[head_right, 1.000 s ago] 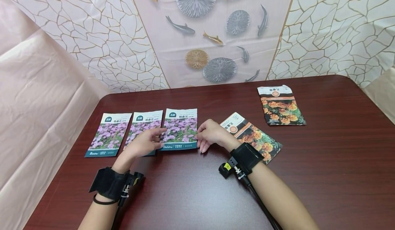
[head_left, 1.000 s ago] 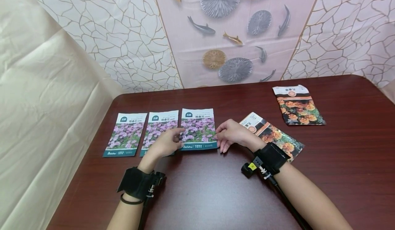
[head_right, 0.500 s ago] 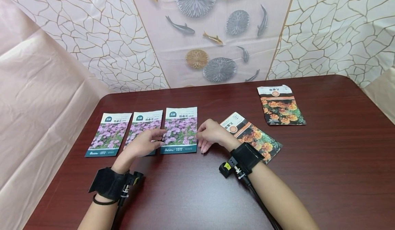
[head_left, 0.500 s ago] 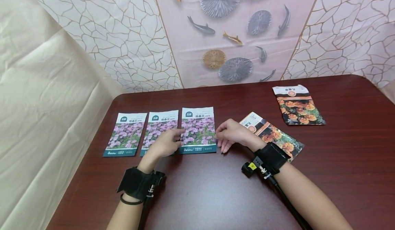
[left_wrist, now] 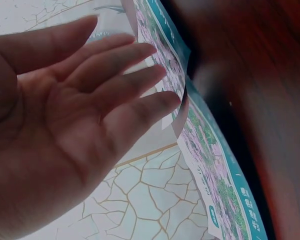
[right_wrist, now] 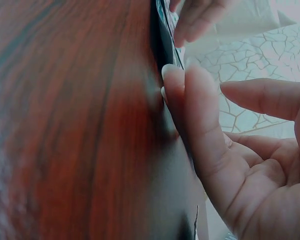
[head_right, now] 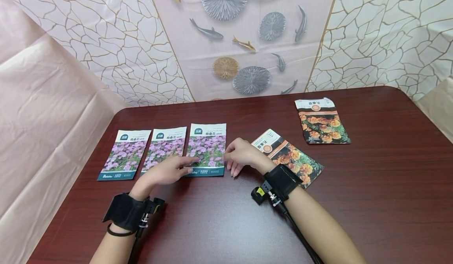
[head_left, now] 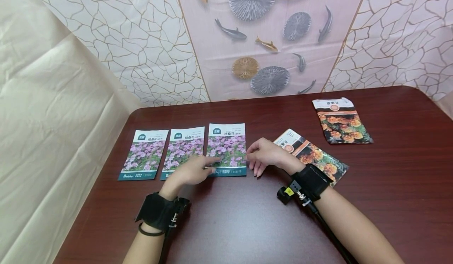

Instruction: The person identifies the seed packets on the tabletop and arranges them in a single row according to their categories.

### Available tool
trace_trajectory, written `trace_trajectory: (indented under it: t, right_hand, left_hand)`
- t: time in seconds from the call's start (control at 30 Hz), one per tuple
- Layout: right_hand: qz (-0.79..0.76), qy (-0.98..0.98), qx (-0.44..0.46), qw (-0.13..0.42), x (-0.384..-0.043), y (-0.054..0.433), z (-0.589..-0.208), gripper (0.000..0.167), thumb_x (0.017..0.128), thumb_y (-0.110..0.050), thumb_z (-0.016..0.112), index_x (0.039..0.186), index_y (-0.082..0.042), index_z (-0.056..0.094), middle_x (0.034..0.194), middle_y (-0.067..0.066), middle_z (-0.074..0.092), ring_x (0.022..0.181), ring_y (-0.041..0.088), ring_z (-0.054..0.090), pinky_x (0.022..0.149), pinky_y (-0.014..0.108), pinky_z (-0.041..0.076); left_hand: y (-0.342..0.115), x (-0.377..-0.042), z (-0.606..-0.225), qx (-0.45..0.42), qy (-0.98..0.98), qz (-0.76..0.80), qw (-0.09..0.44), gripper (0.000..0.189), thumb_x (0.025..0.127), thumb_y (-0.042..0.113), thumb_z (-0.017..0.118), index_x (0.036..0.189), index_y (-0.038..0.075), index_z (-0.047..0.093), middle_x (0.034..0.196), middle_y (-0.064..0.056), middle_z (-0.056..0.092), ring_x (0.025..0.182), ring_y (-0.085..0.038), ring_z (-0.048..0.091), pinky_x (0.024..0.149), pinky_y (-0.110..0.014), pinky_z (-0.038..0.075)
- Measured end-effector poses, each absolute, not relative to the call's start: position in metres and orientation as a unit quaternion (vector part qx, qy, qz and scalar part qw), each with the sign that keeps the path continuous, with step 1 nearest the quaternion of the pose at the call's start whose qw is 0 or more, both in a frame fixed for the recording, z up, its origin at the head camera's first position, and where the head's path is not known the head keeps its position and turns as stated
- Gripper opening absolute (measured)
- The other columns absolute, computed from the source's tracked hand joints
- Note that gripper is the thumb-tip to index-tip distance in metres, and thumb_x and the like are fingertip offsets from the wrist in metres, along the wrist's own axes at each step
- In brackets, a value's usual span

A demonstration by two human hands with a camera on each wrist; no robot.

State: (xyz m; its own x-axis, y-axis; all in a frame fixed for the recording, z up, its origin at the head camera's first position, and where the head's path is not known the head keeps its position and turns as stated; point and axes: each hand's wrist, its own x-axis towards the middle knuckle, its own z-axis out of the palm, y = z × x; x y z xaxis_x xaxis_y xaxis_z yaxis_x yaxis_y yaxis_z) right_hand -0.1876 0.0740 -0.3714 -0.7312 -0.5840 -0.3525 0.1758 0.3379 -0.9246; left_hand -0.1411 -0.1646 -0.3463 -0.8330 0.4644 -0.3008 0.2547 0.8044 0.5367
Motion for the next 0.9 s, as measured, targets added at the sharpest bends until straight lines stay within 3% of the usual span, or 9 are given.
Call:
trace_trajectory:
  t: [0.1, 0.13, 0.53, 0.67, 0.9]
  right_hand:
    - [-0.559, 0.743, -0.140, 0.341, -0.188, 0.075, -0.372, 0.030, 0.091, -0.004, 0.049, 0.113, 0.017, 0.049, 0.069, 0.018, 0.061, 0.048, 0.019, 0.060, 0.051, 0.037, 0.054]
    - [-0.558, 0.743, -0.141, 0.341, -0.188, 0.075, -0.372, 0.030, 0.091, -0.004, 0.049, 0.113, 0.017, 0.049, 0.069, 0.018, 0.061, 0.048, 0.019, 0.060, 0.051, 0.036, 0.054]
    - [-0.552, 0.747, -0.154, 0.336, -0.189, 0.077, -0.368, 0.031, 0.092, -0.005, 0.050, 0.115, 0.017, 0.049, 0.071, 0.020, 0.061, 0.049, 0.020, 0.061, 0.051, 0.037, 0.054]
    - [-0.549, 0.754, -0.169, 0.318, -0.191, 0.085, -0.358, 0.034, 0.092, -0.007, 0.051, 0.117, 0.015, 0.049, 0.075, 0.021, 0.062, 0.053, 0.023, 0.062, 0.052, 0.038, 0.054]
    - [-0.521, 0.796, -0.181, 0.251, -0.196, 0.108, -0.337, 0.035, 0.091, -0.010, 0.054, 0.118, 0.013, 0.051, 0.080, 0.023, 0.064, 0.060, 0.026, 0.063, 0.054, 0.037, 0.053]
  left_hand:
    - [-0.164, -0.141, -0.347, 0.203, 0.925, 0.229, 0.225, 0.040, 0.095, 0.009, 0.049, 0.134, 0.007, 0.046, 0.125, -0.012, 0.055, 0.053, -0.012, 0.035, 0.072, -0.032, 0.039]
    - [-0.163, -0.141, -0.347, 0.205, 0.925, 0.227, 0.227, 0.040, 0.095, 0.009, 0.049, 0.134, 0.007, 0.046, 0.133, -0.011, 0.048, 0.056, -0.012, 0.037, 0.075, -0.033, 0.038]
    - [-0.161, -0.139, -0.345, 0.202, 0.926, 0.220, 0.231, 0.040, 0.094, 0.009, 0.050, 0.134, 0.007, 0.046, 0.133, -0.011, 0.048, 0.055, -0.014, 0.035, 0.073, -0.033, 0.037]
    - [-0.161, -0.139, -0.346, 0.201, 0.927, 0.225, 0.224, 0.041, 0.094, 0.010, 0.050, 0.135, 0.008, 0.045, 0.134, -0.010, 0.047, 0.074, -0.015, 0.050, 0.078, -0.034, 0.040]
    - [-0.159, -0.136, -0.345, 0.224, 0.919, 0.251, 0.205, 0.046, 0.094, 0.016, 0.052, 0.138, 0.010, 0.040, 0.136, -0.010, 0.045, 0.103, -0.024, 0.055, 0.092, -0.040, 0.040]
